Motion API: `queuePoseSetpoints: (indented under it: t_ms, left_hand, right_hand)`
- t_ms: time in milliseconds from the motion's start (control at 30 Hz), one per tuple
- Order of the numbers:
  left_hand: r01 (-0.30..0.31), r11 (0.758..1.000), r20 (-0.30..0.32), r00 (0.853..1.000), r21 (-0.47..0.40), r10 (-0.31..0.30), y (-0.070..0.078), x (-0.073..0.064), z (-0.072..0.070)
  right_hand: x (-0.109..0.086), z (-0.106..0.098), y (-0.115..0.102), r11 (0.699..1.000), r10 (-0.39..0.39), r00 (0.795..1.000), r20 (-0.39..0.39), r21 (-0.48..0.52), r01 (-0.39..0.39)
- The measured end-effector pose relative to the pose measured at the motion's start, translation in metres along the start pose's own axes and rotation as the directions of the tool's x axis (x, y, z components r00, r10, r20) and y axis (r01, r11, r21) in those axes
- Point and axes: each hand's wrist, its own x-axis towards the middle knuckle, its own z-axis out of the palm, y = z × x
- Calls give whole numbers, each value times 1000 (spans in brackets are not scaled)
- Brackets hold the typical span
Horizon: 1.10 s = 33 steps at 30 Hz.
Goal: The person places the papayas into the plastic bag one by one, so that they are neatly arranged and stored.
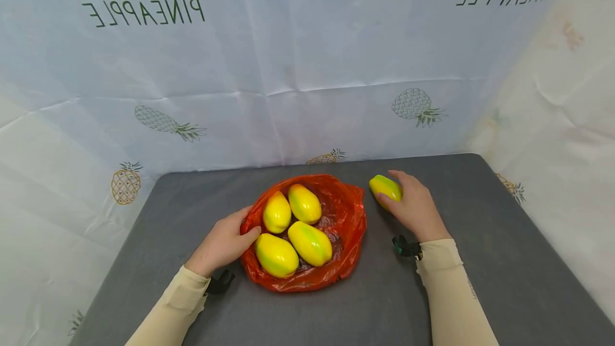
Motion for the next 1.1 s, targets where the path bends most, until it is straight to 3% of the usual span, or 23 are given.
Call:
queuePoseSetpoints:
  t_ms: [1100]
  left_hand:
    - [-13,1000,-5,1000,14,13,-1,1,1]
  right_hand:
    - [4,9,6,1000,-13,1000,24,-13,13]
